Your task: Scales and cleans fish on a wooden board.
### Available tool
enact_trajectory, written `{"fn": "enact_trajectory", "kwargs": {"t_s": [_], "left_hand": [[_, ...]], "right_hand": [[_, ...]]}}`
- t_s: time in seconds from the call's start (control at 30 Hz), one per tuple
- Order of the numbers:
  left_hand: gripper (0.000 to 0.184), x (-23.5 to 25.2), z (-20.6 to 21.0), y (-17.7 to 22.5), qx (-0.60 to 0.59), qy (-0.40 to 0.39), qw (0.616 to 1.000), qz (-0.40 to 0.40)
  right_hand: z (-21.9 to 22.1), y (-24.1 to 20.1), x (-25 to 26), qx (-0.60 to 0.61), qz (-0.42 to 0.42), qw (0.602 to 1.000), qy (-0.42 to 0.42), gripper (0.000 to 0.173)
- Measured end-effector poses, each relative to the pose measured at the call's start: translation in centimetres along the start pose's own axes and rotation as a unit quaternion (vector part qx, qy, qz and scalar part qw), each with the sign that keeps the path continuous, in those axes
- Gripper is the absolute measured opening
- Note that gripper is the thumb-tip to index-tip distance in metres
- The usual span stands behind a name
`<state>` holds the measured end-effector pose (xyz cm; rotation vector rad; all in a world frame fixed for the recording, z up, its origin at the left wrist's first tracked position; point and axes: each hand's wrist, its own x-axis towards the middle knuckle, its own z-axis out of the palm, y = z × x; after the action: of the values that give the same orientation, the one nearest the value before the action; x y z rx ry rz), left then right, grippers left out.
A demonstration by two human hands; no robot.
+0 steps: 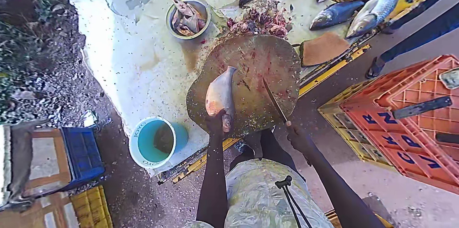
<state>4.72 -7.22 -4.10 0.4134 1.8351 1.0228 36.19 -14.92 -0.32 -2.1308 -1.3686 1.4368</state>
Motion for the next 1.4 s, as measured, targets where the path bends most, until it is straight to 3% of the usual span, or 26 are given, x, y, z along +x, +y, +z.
{"fn": "enact_trajectory", "kwargs": {"t_s": [0.03, 0.07, 0.13, 0.2, 0.27, 0.33, 0.4, 0.5, 0.57, 0.63, 0.67, 0.77, 0.8, 0.87, 0.97, 1.0, 1.07, 1.13, 1.17, 1.2, 1.3, 1.37, 1.4], "left_hand": [[0.035, 0.4, -1.0, -0.3, -0.153, -0.042, 0.986, -0.049], [0.025, 0.1, -2.2, -0.4, -0.281, -0.107, 0.949, -0.094], [0.036, -1.0, -4.1, 0.1, -0.47, -0.192, 0.855, -0.103], [0.037, -2.9, -6.3, 1.3, -0.526, -0.212, 0.823, -0.042], [0.04, -4.4, -8.9, 3.0, -0.506, -0.19, 0.84, 0.039], [0.044, -5.5, -12.1, 4.4, -0.46, -0.158, 0.866, 0.112], [0.044, -6.4, -15.3, 5.2, -0.419, -0.122, 0.884, 0.167], [0.039, -8.9, -19.3, 4.1, -0.381, -0.082, 0.898, 0.204], [0.038, -10.6, -20.8, 2.9, -0.392, -0.06, 0.895, 0.202], [0.037, -12.3, -21.6, 0.9, -0.404, -0.023, 0.895, 0.185], [0.036, -12.7, -21.9, 0.0, -0.408, -0.012, 0.896, 0.173], [0.033, -13.0, -22.1, -1.9, -0.418, 0.017, 0.898, 0.137], [0.029, -13.2, -22.3, -2.1, -0.412, 0.029, 0.902, 0.125], [0.025, -13.6, -22.7, -2.7, -0.389, 0.055, 0.914, 0.103], [0.03, -14.5, -23.4, -3.8, -0.373, 0.075, 0.921, 0.086], [0.03, -15.1, -23.2, -4.2, -0.373, 0.085, 0.92, 0.081], [0.028, -15.2, -22.9, -4.2, -0.375, 0.09, 0.92, 0.075], [0.028, -14.9, -22.5, -4.0, -0.382, 0.103, 0.916, 0.069], [0.028, -14.9, -22.6, -3.9, -0.376, 0.111, 0.918, 0.061], [0.029, -15.0, -22.7, -3.9, -0.37, 0.116, 0.92, 0.052], [0.039, -14.7, -22.7, -3.8, -0.363, 0.115, 0.923, 0.046], [0.042, -15.0, -22.4, -3.7, -0.364, 0.114, 0.923, 0.045], [0.041, -14.9, -22.2, -3.5, -0.364, 0.114, 0.923, 0.043]], "right_hand": [[0.5, -0.6, -0.5, -0.036, -0.025, 0.999, 0.021, 0.053], [1.2, -1.1, -1.2, -0.084, -0.039, 0.995, 0.03, 0.054], [3.5, -2.2, -1.6, -0.21, -0.059, 0.976, 0.021, 0.06], [7.6, -3.7, -2.6, -0.307, -0.093, 0.946, -0.045, 0.061], [11.9, -6.0, -3.5, -0.372, -0.153, 0.9, -0.168, 0.061], [15.0, -6.8, -2.9, -0.405, -0.2, 0.863, -0.229, 0.062], [14.2, -7.4, -0.5, -0.405, -0.186, 0.872, -0.204, 0.063], [9.4, -7.0, 4.1, -0.386, -0.117, 0.912, -0.074, 0.064], [7.3, -8.0, 6.4, -0.33, -0.086, 0.94, 0.007, 0.064], [8.7, -8.9, 5.8, -0.282, -0.105, 0.953, 0.013, 0.062], [10.4, -8.8, 4.2, -0.298, -0.13, 0.945, -0.029, 0.063], [14.5, -9.4, -0.4, -0.415, -0.206, 0.86, -0.216, 0.064], [14.7, -9.4, 0.2, -0.432, -0.214, 0.846, -0.228, 0.064], [12.7, -10.1, 4.8, -0.433, -0.194, 0.866, -0.159, 0.064], [9.8, -12.7, 12.6, -0.356, -0.131, 0.925, 0.019, 0.064], [9.7, -13.4, 12.9, -0.344, -0.127, 0.93, 0.022, 0.063], [10.4, -13.0, 9.4, -0.38, -0.192, 0.901, -0.083, 0.062], [11.4, -12.4, 6.2, -0.452, -0.275, 0.82, -0.219, 0.063], [11.5, -12.1, 6.3, -0.473, -0.289, 0.796, -0.246, 0.063], [11.3, -12.1, 8.1, -0.478, -0.285, 0.798, -0.23, 0.063], [11.1, -15.3, 16.2, -0.388, -0.218, 0.895, -0.035, 0.061], [12.1, -16.6, 15.2, -0.35, -0.215, 0.91, -0.054, 0.062], [12.3, -16.5, 13.3, -0.377, -0.246, 0.886, -0.114, 0.063]]}}
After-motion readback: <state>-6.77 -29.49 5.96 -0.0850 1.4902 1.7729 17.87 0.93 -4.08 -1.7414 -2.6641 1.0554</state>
